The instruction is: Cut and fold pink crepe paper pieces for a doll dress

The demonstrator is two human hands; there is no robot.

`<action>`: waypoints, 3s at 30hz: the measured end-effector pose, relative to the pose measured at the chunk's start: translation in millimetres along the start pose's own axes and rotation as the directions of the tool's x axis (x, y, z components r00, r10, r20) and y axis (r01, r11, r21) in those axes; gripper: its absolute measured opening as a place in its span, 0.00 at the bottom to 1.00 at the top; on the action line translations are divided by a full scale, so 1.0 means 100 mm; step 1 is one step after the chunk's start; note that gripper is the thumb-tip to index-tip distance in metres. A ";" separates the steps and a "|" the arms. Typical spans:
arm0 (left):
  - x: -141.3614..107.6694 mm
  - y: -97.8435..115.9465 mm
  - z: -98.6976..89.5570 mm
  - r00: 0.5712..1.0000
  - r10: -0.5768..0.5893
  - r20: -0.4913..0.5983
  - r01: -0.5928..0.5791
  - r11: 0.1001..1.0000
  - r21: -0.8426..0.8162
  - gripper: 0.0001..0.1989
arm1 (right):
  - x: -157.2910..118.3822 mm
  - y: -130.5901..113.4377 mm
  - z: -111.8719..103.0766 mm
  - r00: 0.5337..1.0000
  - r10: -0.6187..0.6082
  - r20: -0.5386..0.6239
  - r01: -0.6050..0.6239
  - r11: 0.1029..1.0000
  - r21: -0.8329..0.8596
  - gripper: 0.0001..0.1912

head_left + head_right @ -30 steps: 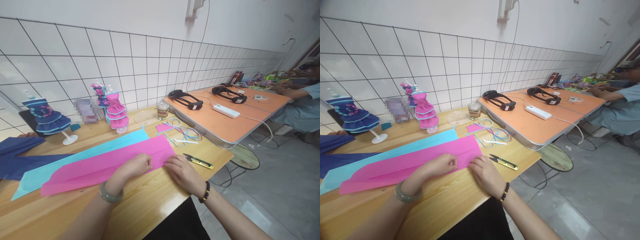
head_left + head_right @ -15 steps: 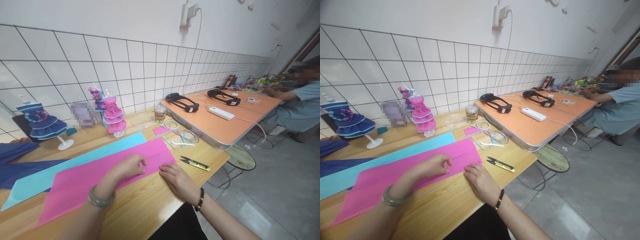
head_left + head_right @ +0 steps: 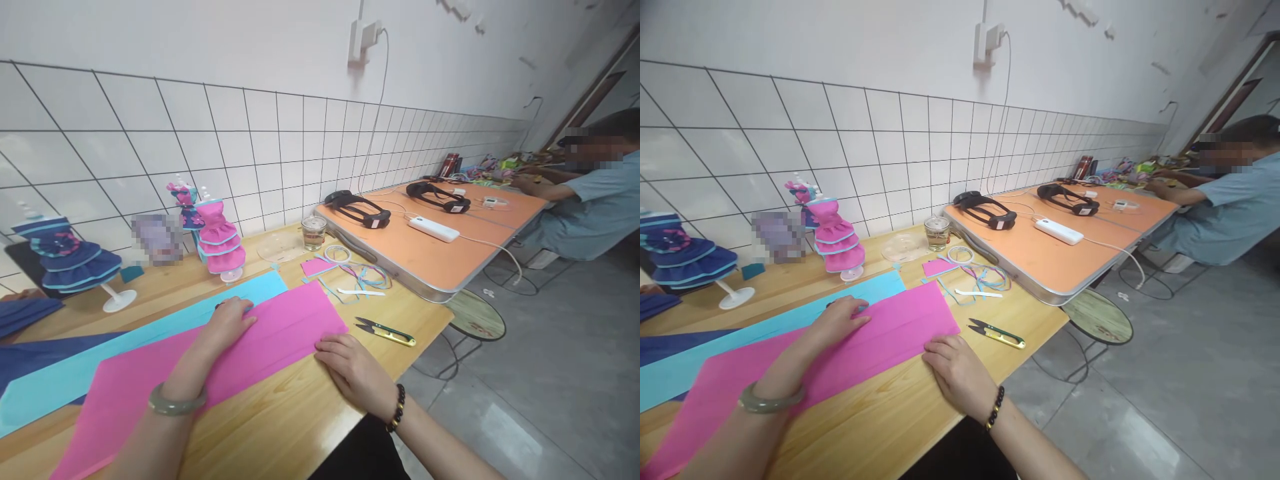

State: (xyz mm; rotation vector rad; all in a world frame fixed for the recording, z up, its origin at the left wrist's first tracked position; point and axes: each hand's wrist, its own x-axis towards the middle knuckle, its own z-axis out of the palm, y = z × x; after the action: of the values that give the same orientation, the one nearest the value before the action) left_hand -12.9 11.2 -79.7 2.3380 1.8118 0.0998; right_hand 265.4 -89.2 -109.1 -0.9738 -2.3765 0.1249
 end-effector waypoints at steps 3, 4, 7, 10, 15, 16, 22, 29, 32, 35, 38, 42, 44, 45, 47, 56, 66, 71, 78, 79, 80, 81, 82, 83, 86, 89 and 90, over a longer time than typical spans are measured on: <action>-0.01 0.03 -0.06 0.999 0.038 0.024 -0.037 0.999 -0.031 0.14 | -0.01 0.01 0.00 1.000 0.000 -0.011 0.000 1.000 0.010 0.15; -0.02 0.04 -0.08 0.999 0.046 0.019 -0.045 0.998 -0.039 0.13 | -0.01 0.01 0.00 1.000 0.001 -0.017 -0.001 1.000 0.013 0.15; -0.05 0.06 -0.19 0.997 0.067 -0.035 -0.069 0.996 -0.061 0.12 | -0.01 0.01 0.00 0.999 0.002 -0.035 -0.001 1.000 0.021 0.14; -0.12 0.08 -0.32 0.996 0.081 -0.044 -0.086 0.990 -0.108 0.10 | 0.00 0.00 -0.01 0.999 -0.001 -0.050 0.003 1.000 0.028 0.14; -0.27 0.15 -0.51 0.994 0.056 0.097 -0.039 0.985 -0.170 0.09 | 0.01 -0.01 -0.03 0.997 0.003 -0.073 0.001 0.999 0.054 0.13; -0.29 0.16 -0.53 0.992 0.055 0.118 -0.033 0.983 -0.181 0.09 | 0.02 -0.01 -0.04 0.997 0.005 -0.072 0.000 0.998 0.062 0.13; -0.32 0.12 -0.51 0.961 0.062 0.270 0.008 0.968 -0.251 0.11 | -0.01 0.00 -0.03 0.997 0.008 -0.074 0.001 0.994 0.111 0.12; -0.25 0.17 -0.30 0.919 0.073 0.388 0.005 0.981 -0.195 0.10 | -0.02 0.02 -0.09 0.986 0.094 -0.135 -0.062 0.972 0.227 0.13; -0.23 0.20 -0.26 0.932 0.060 0.357 0.006 0.983 -0.181 0.12 | 0.00 0.18 -0.19 0.962 0.195 -0.191 -0.146 0.958 0.246 0.13; -0.22 0.23 -0.26 0.955 0.032 0.296 0.037 0.974 -0.225 0.14 | 0.07 0.53 -0.33 0.906 0.324 -0.274 -0.299 0.946 0.128 0.11; -0.21 0.27 -0.27 0.975 0.033 0.222 0.029 0.962 -0.270 0.14 | 0.24 0.92 -0.44 0.908 0.346 -0.234 -0.391 0.902 -0.181 0.13; -0.19 0.31 -0.24 0.990 0.054 0.127 -0.014 0.957 -0.291 0.14 | 0.60 1.21 -0.45 0.949 0.300 -0.093 -0.313 0.882 -0.352 0.15; -0.18 0.31 -0.23 0.996 0.038 0.085 -0.011 0.955 -0.296 0.14 | 0.78 1.25 -0.40 0.968 0.252 0.009 -0.227 0.886 -0.405 0.13; -0.18 0.30 -0.23 0.997 0.030 0.070 -0.008 0.955 -0.297 0.14 | 0.87 1.26 -0.37 0.973 0.224 0.063 -0.177 0.889 -0.422 0.11; -0.18 0.30 -0.24 0.998 0.023 0.055 -0.006 0.953 -0.302 0.15 | 1.01 1.28 -0.32 0.973 0.165 0.163 -0.077 0.891 -0.447 0.09; -0.20 0.25 -0.27 0.997 0.006 0.074 0.018 0.949 -0.315 0.15 | 1.26 1.48 -0.21 0.951 0.052 0.306 0.116 0.855 -0.505 0.09; -0.21 0.24 -0.31 0.998 0.015 0.054 0.004 0.943 -0.331 0.19 | 1.35 1.66 -0.26 0.938 0.095 0.334 0.107 0.837 -0.537 0.11; -0.22 0.26 -0.30 0.997 0.016 0.070 0.009 0.936 -0.351 0.19 | 1.35 1.65 -0.19 0.915 0.101 0.390 0.129 0.844 -0.521 0.10; -0.23 0.25 -0.30 0.996 0.031 0.088 0.003 0.932 -0.362 0.19 | 1.40 1.66 -0.12 0.932 0.187 0.310 -0.030 0.893 -0.450 0.09; -0.23 0.26 -0.30 0.996 0.025 0.089 0.009 0.930 -0.367 0.19 | 1.41 1.67 -0.13 0.937 0.212 0.279 -0.076 0.900 -0.429 0.10; -0.23 0.26 -0.30 0.996 0.020 0.091 0.015 0.927 -0.375 0.20 | 1.41 1.67 -0.15 0.940 0.239 0.245 -0.126 0.907 -0.402 0.10; -0.23 0.26 -0.31 0.996 0.016 0.093 0.021 0.925 -0.381 0.20 | 1.41 1.67 -0.16 0.940 0.270 0.209 -0.180 0.912 -0.368 0.11; -0.23 0.26 -0.31 0.995 0.013 0.096 0.025 0.923 -0.385 0.20 | 1.41 1.67 -0.18 0.937 0.302 0.173 -0.235 0.916 -0.325 0.11; -0.23 0.26 -0.30 0.995 0.014 0.097 0.025 0.921 -0.389 0.20 | 1.42 1.68 -0.20 0.931 0.336 0.139 -0.290 0.917 -0.275 0.11; -0.22 0.25 -0.29 0.995 0.023 0.096 0.017 0.914 -0.405 0.20 | 1.43 1.68 -0.26 0.900 0.432 0.056 -0.427 0.900 -0.081 0.11; -0.21 0.24 -0.27 0.997 0.038 0.074 -0.003 0.901 -0.435 0.20 | 1.45 1.64 -0.32 0.862 0.507 0.010 -0.502 0.850 0.159 0.12; -0.21 0.25 -0.26 0.997 0.041 0.058 -0.010 0.891 -0.455 0.20 | 1.45 1.60 -0.35 0.852 0.524 0.006 -0.509 0.826 0.241 0.13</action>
State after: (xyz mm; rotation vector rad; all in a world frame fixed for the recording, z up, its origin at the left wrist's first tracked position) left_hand 1.6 -12.1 -48.6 2.0054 1.5224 0.3997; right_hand 298.7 120.9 -58.4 -1.4553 -1.9259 0.5609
